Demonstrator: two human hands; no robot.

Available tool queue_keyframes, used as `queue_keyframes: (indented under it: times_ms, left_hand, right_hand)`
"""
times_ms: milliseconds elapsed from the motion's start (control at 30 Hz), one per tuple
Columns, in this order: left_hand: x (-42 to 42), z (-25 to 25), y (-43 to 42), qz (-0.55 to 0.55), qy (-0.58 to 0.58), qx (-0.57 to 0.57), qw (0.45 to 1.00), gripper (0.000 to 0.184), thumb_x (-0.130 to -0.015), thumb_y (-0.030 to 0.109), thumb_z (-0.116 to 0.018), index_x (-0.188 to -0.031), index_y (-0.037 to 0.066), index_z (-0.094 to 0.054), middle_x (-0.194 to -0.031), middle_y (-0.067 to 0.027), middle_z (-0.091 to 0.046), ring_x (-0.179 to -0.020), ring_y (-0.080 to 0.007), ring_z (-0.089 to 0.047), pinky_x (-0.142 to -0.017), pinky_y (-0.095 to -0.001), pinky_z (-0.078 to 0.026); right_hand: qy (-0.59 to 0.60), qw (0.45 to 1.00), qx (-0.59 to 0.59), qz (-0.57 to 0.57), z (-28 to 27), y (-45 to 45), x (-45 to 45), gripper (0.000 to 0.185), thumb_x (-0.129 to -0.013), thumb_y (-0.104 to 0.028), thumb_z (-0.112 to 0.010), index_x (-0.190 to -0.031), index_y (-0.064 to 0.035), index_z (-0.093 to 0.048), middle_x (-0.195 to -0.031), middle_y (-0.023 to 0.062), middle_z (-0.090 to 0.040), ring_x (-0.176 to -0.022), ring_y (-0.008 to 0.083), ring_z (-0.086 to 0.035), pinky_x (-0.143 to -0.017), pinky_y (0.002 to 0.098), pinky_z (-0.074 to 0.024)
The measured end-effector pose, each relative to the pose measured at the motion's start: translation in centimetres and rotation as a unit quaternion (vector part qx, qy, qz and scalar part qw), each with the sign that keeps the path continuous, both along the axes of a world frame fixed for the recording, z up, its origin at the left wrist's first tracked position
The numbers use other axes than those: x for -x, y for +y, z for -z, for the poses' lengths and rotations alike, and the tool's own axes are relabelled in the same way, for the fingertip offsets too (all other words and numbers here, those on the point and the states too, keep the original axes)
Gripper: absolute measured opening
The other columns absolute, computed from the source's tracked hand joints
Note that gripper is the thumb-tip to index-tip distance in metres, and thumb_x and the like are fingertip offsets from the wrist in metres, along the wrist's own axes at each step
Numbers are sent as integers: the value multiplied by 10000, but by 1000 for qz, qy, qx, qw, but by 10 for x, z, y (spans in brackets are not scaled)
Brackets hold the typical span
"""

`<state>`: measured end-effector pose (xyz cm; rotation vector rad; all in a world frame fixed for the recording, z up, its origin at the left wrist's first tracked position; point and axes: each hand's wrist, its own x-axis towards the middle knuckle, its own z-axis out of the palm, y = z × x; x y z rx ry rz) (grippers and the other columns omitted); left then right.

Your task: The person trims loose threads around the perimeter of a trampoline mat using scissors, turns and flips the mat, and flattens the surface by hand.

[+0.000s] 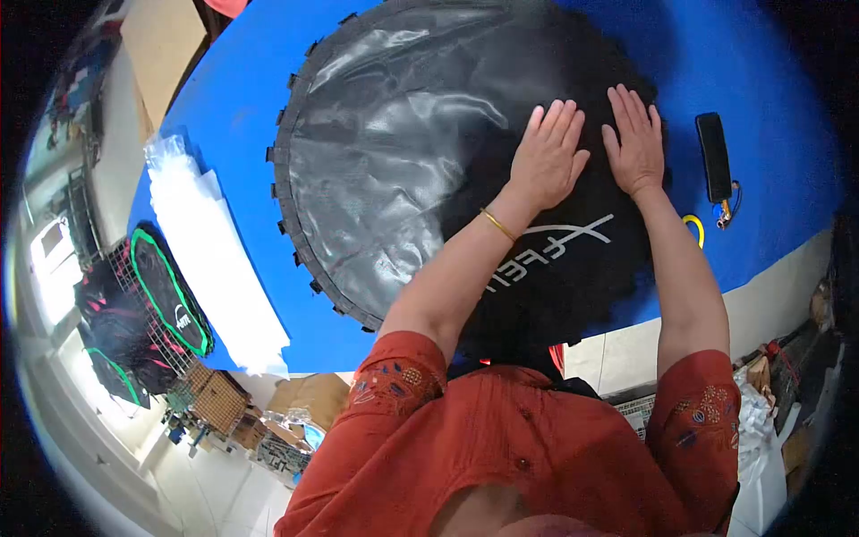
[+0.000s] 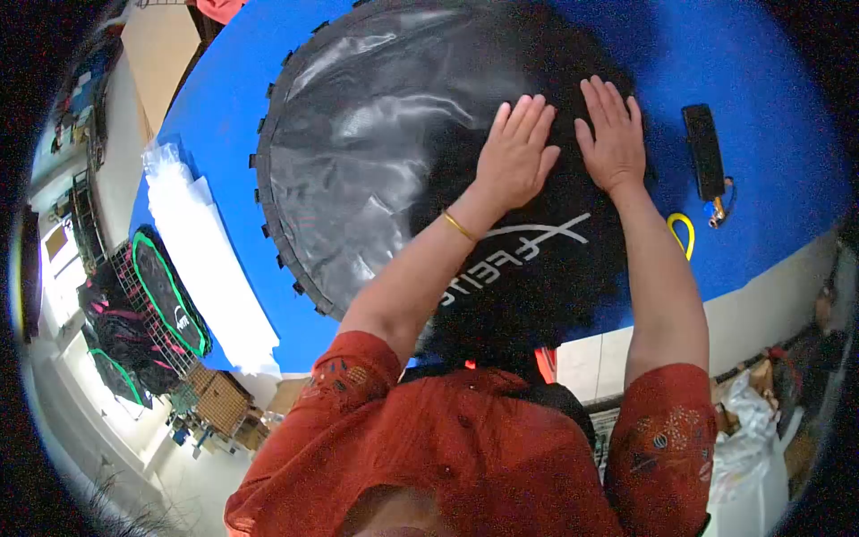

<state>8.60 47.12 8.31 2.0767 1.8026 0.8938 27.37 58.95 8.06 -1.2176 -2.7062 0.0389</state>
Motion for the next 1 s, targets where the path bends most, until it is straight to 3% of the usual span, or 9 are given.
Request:
queue_keyframes:
  times_ms: [167,367,633,800,1000]
  left_hand:
    - [51,7,11,-8,80,18,997,649,-1007,391,-628,-1536,39,-495,-1609,-144,-476,-1511,-352,-400,-1257,-539,-265]
    - [112,13,21,-62,141,47,987,693,-1018,431,-600,-1587,70,-438,-1636,-161,-447,-1524,-374,-380,-1261,-575,-245]
    - [157,15,34,-76,170,39,982,665,-1009,466,-626,-1613,266,-434,-1676,-177,-375,-1542,-435,-330,-1268,-585,-224]
    - [204,21,52,-114,214,47,969,695,-1018,536,-564,-1640,276,-393,-1696,-172,-350,-1568,-394,-305,-1262,-628,-193]
    - [228,25,61,-138,211,50,966,757,-1016,586,-526,-1645,193,-376,-1700,-138,-355,-1577,-388,-283,-1266,-629,-169]
  right_hand:
    - [1,1000,-3,-3,-1,2,-1,627,-1052,-319,-539,-1637,-157,-377,-1682,77,-399,-1547,281,-368,-1274,523,-233]
    - [3,1000,3,-1,-1,1,0,624,-1058,-321,-533,-1638,-154,-377,-1684,76,-397,-1547,286,-368,-1279,525,-227]
    - [-12,1000,23,11,-7,1,-1,636,-1050,-327,-535,-1641,-156,-372,-1693,71,-380,-1554,284,-351,-1285,520,-222]
    - [-22,999,32,19,-8,1,1,639,-1041,-317,-543,-1637,-154,-377,-1691,73,-381,-1557,287,-345,-1287,523,-219]
    - [-14,999,42,17,-11,1,2,642,-1033,-302,-551,-1633,-152,-380,-1686,75,-386,-1559,286,-343,-1288,523,-216]
